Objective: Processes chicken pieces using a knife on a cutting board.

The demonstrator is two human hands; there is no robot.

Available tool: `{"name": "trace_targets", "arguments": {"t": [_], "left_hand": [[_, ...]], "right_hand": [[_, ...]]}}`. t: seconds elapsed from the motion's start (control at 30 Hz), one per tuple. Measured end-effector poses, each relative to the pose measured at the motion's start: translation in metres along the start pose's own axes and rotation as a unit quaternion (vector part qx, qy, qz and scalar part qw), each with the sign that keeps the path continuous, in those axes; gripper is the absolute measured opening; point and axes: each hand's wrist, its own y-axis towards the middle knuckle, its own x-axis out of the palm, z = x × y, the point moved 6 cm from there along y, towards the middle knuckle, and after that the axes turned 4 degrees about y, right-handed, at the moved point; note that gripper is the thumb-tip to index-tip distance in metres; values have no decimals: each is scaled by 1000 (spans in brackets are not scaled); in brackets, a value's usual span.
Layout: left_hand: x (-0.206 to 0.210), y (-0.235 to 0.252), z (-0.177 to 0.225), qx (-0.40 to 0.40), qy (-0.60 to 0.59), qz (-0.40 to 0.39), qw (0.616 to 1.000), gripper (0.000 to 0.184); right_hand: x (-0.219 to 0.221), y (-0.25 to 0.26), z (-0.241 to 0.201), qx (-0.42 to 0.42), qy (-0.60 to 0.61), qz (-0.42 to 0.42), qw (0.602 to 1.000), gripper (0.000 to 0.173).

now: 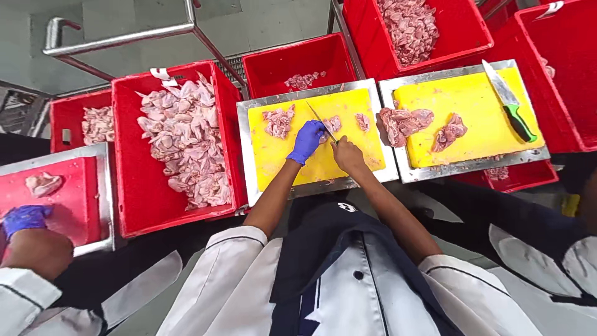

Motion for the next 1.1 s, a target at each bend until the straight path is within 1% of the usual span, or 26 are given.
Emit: {"name": "trace_targets", "arguments": {"t": [0.07,0.17,0.23,0.33,0.43,0.5,0.6,0.67,0.73,0.77,0.83,0.9,0.97,1.03,1.1], "left_hand": [[-2,-5,-5,3,-9,29,1000,21],[-6,-26,-16,-12,-8,62,998,28],[-11,-39,-20,-28,-2,80,996,27],[-14,-44,-20,-25,-10,79,997,25],[-11,-36,-13,4,10,48,999,21],[-9,-29,-12,9,24,32,999,22],[-6,-27,-13,-12,13,-1,1000,22],[-8,-23,-13,-4,2,-6,1000,20],[-9,-29,-14,-8,8,-14,1000,20],[-9,-30,-14,-7,17,-2,1000,20],[-10,-31,-15,-1,41,29,999,20],[-11,-35,-16,-12,59,31,998,23],[-13,-40,-17,-36,59,25,997,25],[-17,-48,-18,-66,55,18,996,28],[-18,-58,-19,-96,50,10,994,32]], "right_hand": [[3,-15,22,11,-3,-4,1000,59],[8,-49,73,27,-5,-24,999,62],[7,-64,88,41,-14,-38,998,62],[1,-79,73,35,-36,-17,999,60],[-1,-83,51,9,-70,-34,997,58],[2,-70,37,11,-57,-47,997,58],[16,-29,4,12,12,-42,999,58],[14,-6,-20,4,17,-26,999,57],[15,-4,-25,5,7,-31,999,57],[15,-10,-17,9,5,-33,999,58],[19,-30,14,22,2,-32,999,60],[25,-54,53,34,-1,-49,998,62],[25,-67,79,40,-2,-79,996,62],[20,-72,83,46,7,-71,996,61],[11,-77,73,54,26,-21,998,58]]}}
